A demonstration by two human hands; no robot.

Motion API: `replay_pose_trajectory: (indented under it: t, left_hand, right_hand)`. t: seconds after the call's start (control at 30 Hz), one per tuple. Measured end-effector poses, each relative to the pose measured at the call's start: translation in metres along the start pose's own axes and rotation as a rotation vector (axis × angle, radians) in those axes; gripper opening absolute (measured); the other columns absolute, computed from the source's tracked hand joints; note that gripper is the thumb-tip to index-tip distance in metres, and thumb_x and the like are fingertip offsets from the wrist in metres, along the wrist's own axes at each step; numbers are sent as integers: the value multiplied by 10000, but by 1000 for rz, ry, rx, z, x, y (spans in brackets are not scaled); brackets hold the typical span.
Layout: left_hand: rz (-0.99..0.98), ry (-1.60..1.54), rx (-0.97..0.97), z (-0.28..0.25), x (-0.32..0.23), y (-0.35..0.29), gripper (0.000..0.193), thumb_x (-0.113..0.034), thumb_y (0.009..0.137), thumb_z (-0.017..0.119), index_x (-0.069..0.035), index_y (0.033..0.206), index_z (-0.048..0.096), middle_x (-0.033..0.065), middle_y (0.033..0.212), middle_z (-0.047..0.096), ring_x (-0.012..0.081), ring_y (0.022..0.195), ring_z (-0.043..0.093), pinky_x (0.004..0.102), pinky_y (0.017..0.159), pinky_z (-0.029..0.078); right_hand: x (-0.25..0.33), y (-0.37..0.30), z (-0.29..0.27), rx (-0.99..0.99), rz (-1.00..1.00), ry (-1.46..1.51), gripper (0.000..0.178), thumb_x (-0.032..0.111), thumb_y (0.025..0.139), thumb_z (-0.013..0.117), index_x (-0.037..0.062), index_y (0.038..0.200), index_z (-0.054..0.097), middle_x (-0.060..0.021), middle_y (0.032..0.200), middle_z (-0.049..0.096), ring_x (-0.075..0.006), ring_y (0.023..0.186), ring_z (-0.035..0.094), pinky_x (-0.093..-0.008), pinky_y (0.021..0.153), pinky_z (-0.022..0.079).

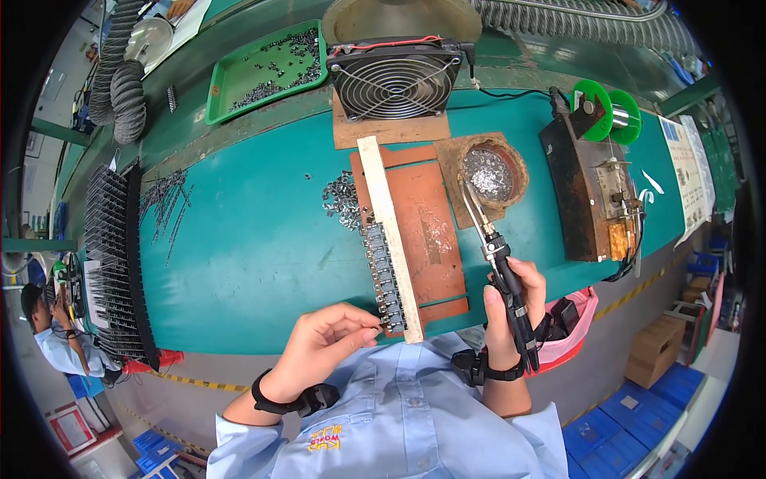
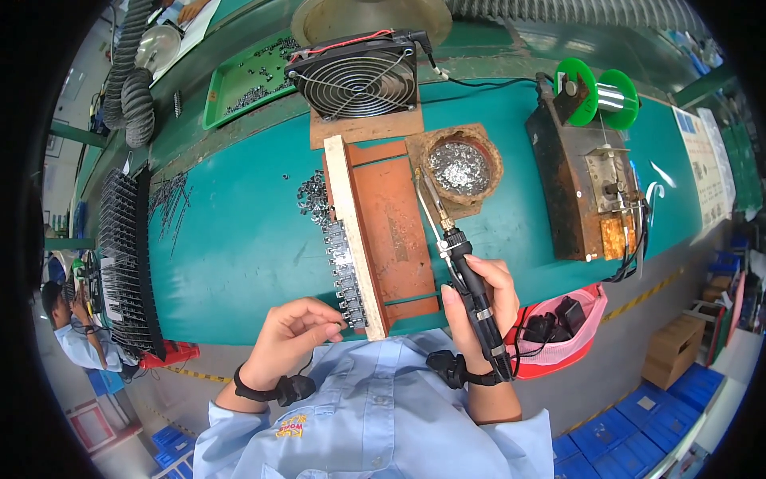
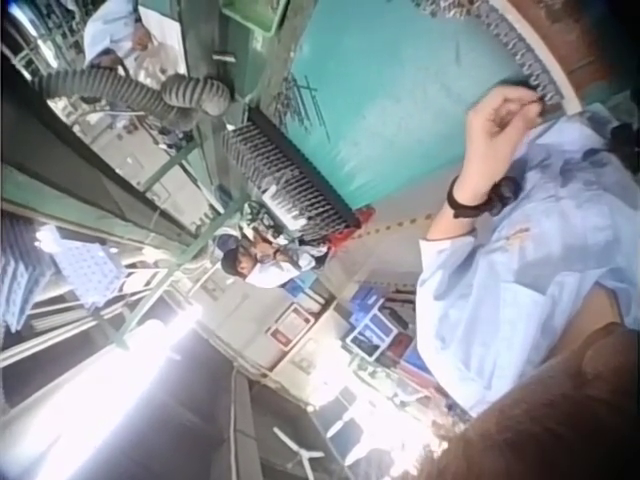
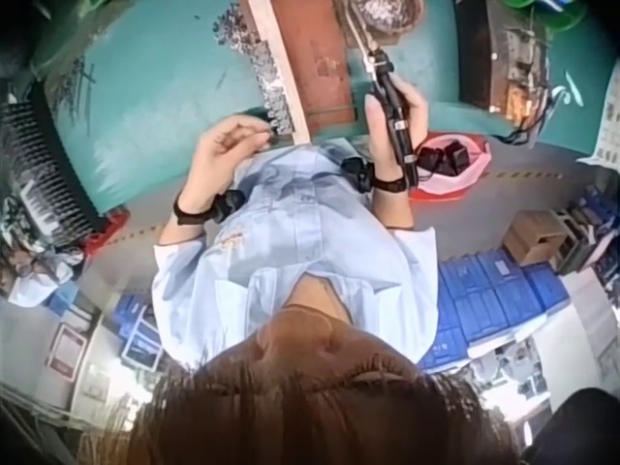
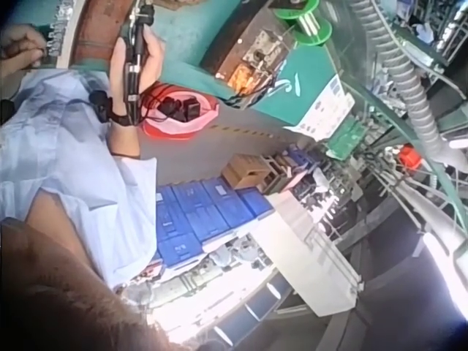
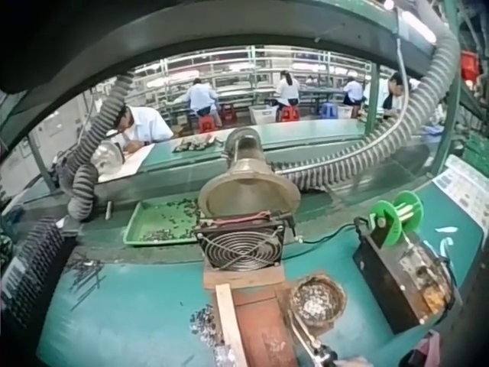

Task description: Soldering electronic components onto a printed circuit board at a factory workstation.

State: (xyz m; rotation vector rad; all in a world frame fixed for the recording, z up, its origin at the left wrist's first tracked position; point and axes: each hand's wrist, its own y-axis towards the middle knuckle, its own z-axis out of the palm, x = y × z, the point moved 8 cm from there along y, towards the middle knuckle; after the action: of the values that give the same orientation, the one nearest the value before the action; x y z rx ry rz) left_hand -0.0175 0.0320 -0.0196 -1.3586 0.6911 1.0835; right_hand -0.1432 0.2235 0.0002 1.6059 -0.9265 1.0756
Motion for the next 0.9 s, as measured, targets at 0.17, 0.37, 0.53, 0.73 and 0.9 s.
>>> replay_pose_trajectory:
  t: [0.17, 0.37, 0.53, 0.73, 0.9]
  left_hand:
    - [-80, -223, 82, 3, 8, 6, 229, 69, 803, 564, -14, 995, 470, 74, 888, 580, 126, 814, 589, 244, 718, 489]
    - [-93, -194, 108, 6, 7, 13, 270, 81, 799, 562, -29, 1006, 429, 58, 853, 572, 120, 799, 584, 245, 716, 488]
    - [-107, -203, 145, 8, 5, 15, 269, 55, 804, 580, -12, 1016, 428, 55, 855, 580, 107, 830, 571, 232, 737, 464]
    - [-109, -192, 142, 9, 2, 16, 274, 59, 801, 582, -16, 1016, 430, 51, 849, 578, 106, 830, 570, 230, 745, 463]
    - [-108, -241, 117, 9, 6, 14, 280, 62, 800, 580, -19, 1022, 429, 49, 858, 571, 108, 823, 569, 231, 750, 464]
  right_hand:
    - [0, 0, 0, -4, 1, 6, 367, 48, 754, 607, 11, 1089, 465, -80, 909, 484, -140, 799, 510, -251, 739, 408]
    - [1, 1, 0, -2, -12, 1, 368, 56, 751, 614, 13, 1086, 467, -79, 895, 481, -141, 790, 507, -253, 735, 403]
    - [0, 1, 0, 2, -11, 7, 376, 76, 746, 625, 14, 1083, 470, -78, 885, 479, -142, 783, 505, -253, 731, 399]
    - [0, 1, -1, -6, -4, 9, 381, 95, 743, 634, 13, 1079, 474, -76, 882, 478, -143, 781, 505, -250, 728, 399]
    - [1, 4, 0, 3, -24, -6, 383, 61, 731, 638, 12, 1076, 479, -84, 874, 491, -139, 753, 508, -242, 695, 405]
